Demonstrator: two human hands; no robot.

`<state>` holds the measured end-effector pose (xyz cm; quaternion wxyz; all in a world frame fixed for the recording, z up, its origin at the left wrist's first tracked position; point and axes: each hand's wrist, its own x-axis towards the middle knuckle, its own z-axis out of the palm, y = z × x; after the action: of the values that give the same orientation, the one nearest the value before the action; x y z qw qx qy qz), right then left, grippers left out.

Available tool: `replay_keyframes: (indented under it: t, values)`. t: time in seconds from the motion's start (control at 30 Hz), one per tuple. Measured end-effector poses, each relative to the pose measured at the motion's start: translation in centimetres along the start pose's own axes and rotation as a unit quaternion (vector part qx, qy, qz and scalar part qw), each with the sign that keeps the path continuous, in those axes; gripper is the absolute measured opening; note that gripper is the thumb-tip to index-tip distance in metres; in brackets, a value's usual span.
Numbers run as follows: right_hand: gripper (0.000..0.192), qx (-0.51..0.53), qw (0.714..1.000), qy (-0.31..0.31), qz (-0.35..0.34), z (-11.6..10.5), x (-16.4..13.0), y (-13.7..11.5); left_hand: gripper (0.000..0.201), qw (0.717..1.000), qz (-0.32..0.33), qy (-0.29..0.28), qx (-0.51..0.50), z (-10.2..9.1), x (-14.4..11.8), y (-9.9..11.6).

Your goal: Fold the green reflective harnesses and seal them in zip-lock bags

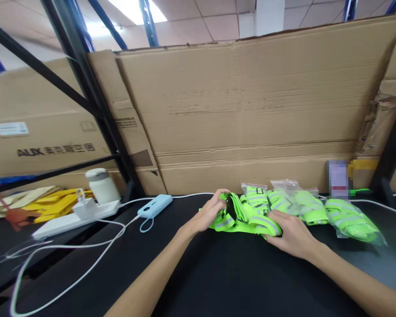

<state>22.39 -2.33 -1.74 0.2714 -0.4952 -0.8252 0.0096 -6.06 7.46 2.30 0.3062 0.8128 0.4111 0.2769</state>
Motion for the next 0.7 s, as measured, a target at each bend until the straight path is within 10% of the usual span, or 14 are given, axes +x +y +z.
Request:
replay_keyframes:
  t: [0.17,0.37,0.53,0.7]
  values:
    - [0.043,0.012,0.997,0.006,-0.073,0.0,-0.3,-0.8,0.082,0.995,0.039,-0.003,0.093,0.7,-0.1,0.3]
    - [0.038,0.019,0.990,0.019,-0.135,0.3,-0.2,-0.6,0.054,0.991,0.033,0.022,0.131,1.2,0.3,-0.5]
    - [0.037,0.040,0.988,-0.004,-0.151,0.4,-0.2,-0.4,0.040,0.989,0.013,0.141,-0.031,0.8,1.4,-1.3]
    - [0.028,0.035,0.977,0.080,-0.192,-0.3,-0.2,-0.5,0.044,0.914,-0.011,0.291,-0.281,-0.5,1.9,-1.2]
